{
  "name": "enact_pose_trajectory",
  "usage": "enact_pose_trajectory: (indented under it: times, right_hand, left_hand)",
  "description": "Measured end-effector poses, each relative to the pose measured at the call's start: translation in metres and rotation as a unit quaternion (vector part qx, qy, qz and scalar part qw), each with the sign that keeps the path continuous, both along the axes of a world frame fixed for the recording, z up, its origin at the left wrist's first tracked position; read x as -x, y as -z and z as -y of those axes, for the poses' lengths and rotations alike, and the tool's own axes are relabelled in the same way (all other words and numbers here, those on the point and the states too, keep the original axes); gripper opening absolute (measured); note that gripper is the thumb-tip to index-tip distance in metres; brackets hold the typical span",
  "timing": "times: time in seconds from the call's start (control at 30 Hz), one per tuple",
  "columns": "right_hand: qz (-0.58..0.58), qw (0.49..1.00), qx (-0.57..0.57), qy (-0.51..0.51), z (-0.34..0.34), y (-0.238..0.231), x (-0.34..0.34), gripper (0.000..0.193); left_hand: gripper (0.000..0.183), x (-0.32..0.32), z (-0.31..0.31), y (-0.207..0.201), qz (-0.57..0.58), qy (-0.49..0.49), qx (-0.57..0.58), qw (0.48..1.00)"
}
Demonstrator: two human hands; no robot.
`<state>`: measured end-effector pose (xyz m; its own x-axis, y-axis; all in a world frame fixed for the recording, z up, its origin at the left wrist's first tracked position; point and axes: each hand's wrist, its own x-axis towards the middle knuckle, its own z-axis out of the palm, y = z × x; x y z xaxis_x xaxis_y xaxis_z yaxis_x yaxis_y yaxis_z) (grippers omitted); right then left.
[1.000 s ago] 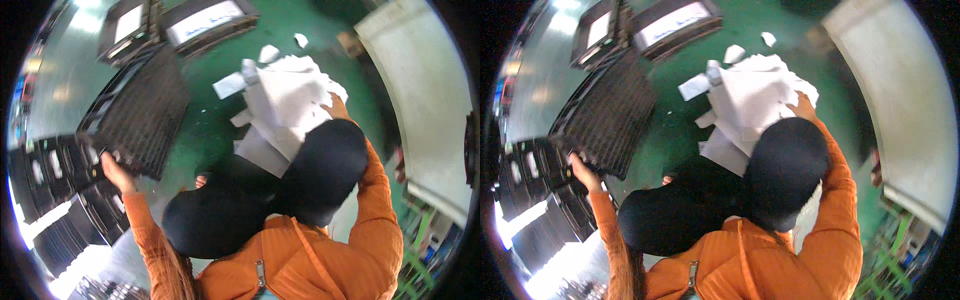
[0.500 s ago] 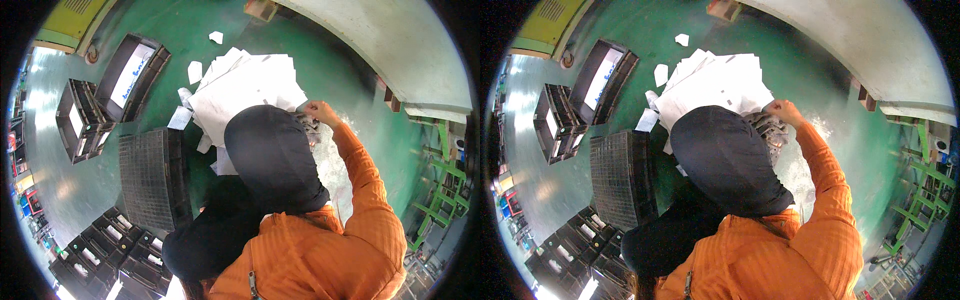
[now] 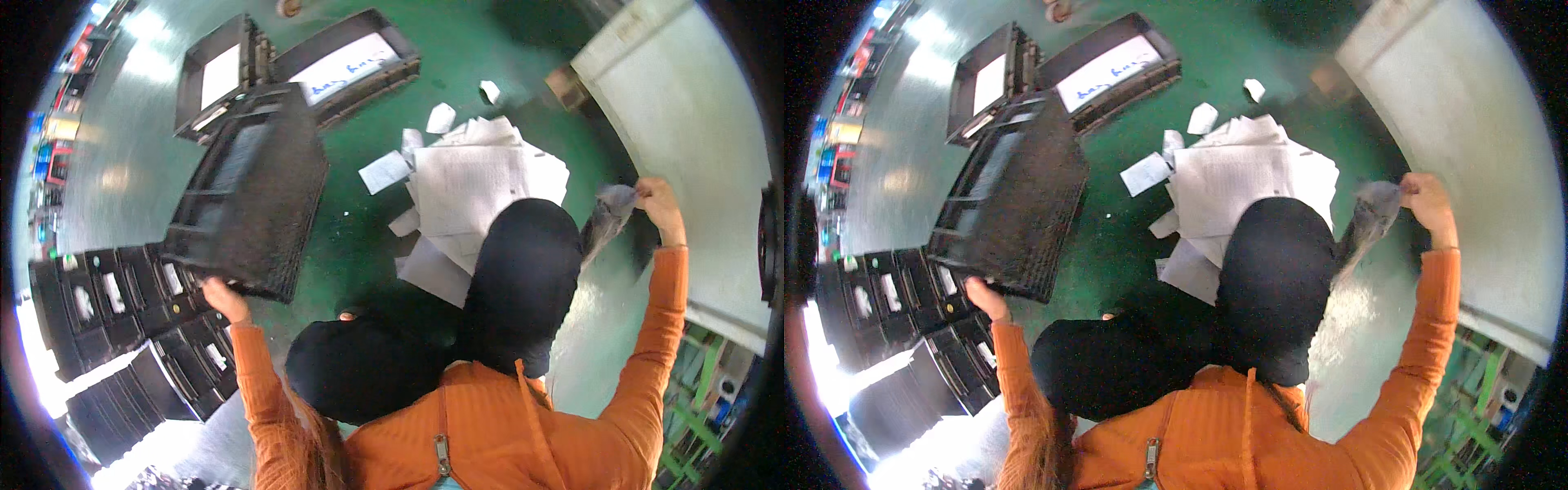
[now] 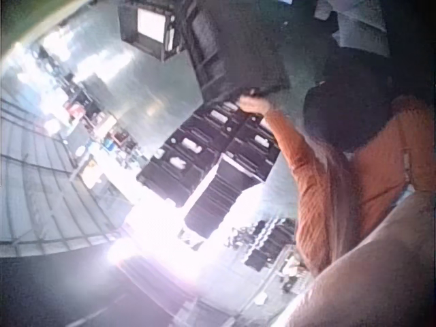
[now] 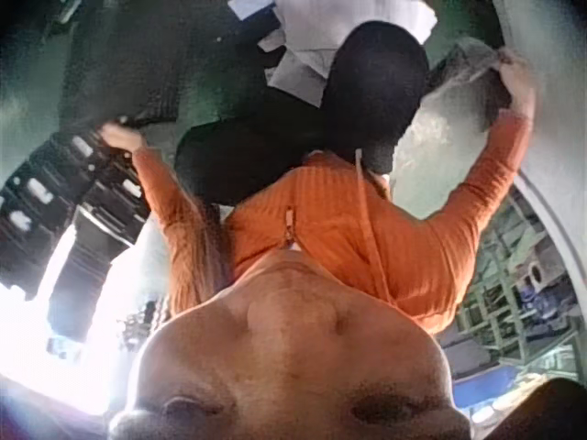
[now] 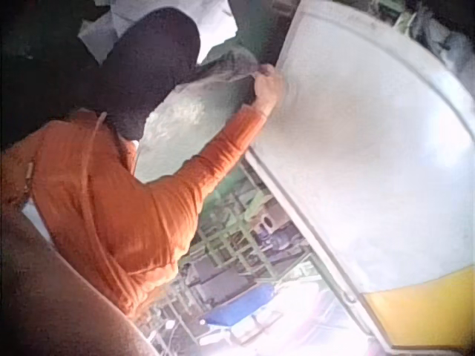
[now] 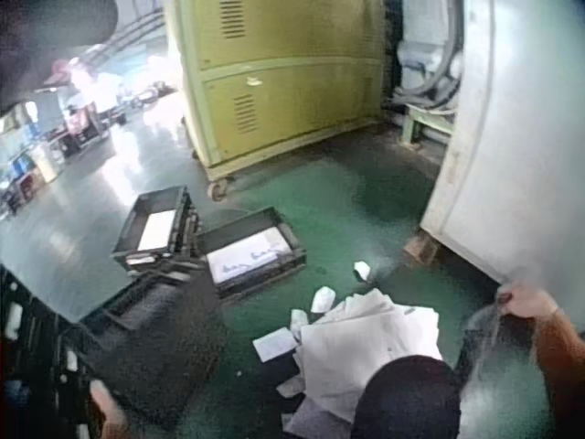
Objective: The person wipes the inside of black plastic bins using a cloth and inserts a paper document into each bin before stacking them.
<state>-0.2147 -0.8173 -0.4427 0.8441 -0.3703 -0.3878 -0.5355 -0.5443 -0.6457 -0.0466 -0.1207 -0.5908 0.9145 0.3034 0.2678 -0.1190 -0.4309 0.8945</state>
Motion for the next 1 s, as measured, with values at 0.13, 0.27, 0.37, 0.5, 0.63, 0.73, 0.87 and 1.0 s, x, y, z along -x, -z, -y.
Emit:
enact_pose_trajectory:
  times: [0.13, 0.27, 0.37, 0.5, 0.63, 0.73, 0.87, 1.0]
  right_hand:
    - [0.089, 0.989, -0.081, -0.083, -0.069, -0.067, -0.059, 0.015]
    - [0.042, 0.996, 0.052, -0.055, -0.067, -0.071, -0.09, 0.016]
    - [-0.125, 0.992, -0.004, 0.008, -0.001, 0.021, -0.047, 0.018]
    - [-0.173, 0.966, -0.118, 0.15, 0.001, 0.142, 0.017, 0.024]
    - [0.013, 0.911, -0.269, 0.313, -0.033, 0.165, 0.059, 0.025]
    - [0.082, 0.884, -0.311, 0.339, -0.044, 0.156, 0.061, 0.026]
    - [-0.127, 0.96, -0.028, 0.249, -0.067, 0.089, 0.01, 0.028]
    - [-0.036, 0.977, 0.209, 0.012, -0.098, -0.011, -0.056, 0.038]
  left_hand:
    - [0.042, 0.009, -0.004, 0.018, -0.009, 0.113, -0.249, 0.962]
    - [0.056, 0.011, -0.005, 0.028, 0.107, 0.286, -0.263, 0.915]
    - [0.066, 0.013, -0.008, 0.047, 0.124, 0.364, -0.288, 0.877]
    - [0.07, 0.02, -0.032, 0.065, 0.062, 0.388, -0.379, 0.838]
    - [0.067, 0.024, -0.053, 0.077, -0.051, 0.391, -0.459, 0.797]
    - [0.063, 0.033, -0.067, 0.088, -0.063, 0.38, -0.488, 0.783]
    - [0.057, 0.042, -0.07, 0.108, -0.07, 0.244, -0.499, 0.829]
    - [0.053, 0.03, -0.042, 0.114, -0.112, 0.075, -0.079, 0.988]
